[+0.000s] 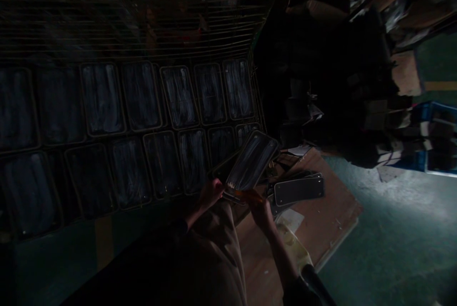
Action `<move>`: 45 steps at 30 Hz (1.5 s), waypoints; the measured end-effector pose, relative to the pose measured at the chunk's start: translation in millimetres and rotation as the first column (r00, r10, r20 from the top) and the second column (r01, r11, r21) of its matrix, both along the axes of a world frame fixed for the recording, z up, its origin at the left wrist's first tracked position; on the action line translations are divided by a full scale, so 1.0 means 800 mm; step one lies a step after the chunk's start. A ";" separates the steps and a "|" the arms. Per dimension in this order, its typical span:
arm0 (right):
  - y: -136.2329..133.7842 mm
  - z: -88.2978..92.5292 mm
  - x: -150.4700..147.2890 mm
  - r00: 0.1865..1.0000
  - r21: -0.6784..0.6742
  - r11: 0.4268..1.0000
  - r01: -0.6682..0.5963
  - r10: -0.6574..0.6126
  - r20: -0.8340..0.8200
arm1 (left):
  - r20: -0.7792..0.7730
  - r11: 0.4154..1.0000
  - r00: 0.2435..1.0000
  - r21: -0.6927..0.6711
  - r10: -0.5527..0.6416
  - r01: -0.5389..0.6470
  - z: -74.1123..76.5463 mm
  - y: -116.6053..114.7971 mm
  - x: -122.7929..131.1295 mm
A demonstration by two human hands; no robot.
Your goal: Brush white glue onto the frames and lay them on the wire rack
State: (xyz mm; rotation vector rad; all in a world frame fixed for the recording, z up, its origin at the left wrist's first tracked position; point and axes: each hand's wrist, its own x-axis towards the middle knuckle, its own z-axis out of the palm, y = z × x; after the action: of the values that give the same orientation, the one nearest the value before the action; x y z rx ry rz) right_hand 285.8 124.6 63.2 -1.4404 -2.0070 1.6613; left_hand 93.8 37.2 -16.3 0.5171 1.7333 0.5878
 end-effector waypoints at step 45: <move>-0.035 0.010 -0.002 0.926 0.405 0.873 -0.271 0.123 0.356 | 0.075 1.000 0.997 0.001 0.000 0.000 0.004 0.004 -0.003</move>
State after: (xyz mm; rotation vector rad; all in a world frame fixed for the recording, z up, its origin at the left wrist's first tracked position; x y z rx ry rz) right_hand 284.3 96.8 71.2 -1.4299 -2.5760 0.9503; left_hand 91.5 40.5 -12.7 0.4900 1.6621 0.6015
